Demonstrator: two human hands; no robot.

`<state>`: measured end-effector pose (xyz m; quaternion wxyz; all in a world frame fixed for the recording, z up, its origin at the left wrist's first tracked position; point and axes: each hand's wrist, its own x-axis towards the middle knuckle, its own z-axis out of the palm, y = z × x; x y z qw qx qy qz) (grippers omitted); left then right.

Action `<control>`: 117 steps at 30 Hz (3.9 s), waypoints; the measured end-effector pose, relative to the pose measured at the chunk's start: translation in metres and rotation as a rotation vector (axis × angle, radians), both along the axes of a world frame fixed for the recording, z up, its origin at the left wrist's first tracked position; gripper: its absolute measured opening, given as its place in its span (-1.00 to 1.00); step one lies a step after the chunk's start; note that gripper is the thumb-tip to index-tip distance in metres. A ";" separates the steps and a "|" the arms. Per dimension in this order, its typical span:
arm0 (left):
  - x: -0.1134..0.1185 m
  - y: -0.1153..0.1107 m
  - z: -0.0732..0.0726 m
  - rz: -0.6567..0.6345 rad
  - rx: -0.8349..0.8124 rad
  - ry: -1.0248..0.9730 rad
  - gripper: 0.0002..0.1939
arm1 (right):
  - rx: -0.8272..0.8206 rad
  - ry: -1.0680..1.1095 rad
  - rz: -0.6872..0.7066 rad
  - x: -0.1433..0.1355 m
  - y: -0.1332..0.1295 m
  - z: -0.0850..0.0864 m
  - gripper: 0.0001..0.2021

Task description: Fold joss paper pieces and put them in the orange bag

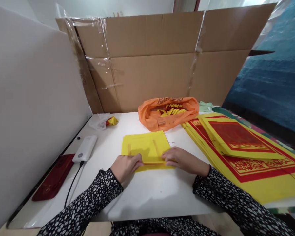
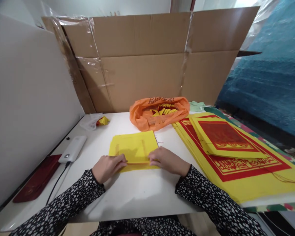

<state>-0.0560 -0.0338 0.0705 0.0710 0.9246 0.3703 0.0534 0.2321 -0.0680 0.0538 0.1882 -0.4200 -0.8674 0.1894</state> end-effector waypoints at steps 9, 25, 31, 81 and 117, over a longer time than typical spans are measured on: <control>0.025 0.008 -0.034 -0.067 0.370 0.056 -0.56 | -0.034 0.099 -0.324 -0.013 0.073 -0.017 -0.82; 0.042 0.011 -0.064 0.231 0.102 0.066 -0.45 | 0.076 0.069 -0.390 -0.022 0.103 -0.049 -0.80; 0.040 0.011 -0.071 0.229 0.106 0.038 -0.44 | 0.071 0.040 -0.411 -0.024 0.102 -0.050 -0.78; -0.017 -0.006 -0.036 -0.230 0.323 -0.001 -0.59 | 0.402 -0.216 -0.080 -0.106 0.024 -0.054 -0.61; 0.003 -0.022 -0.078 0.063 0.359 -0.009 -0.41 | 0.058 0.035 -0.304 -0.101 0.043 -0.044 -0.74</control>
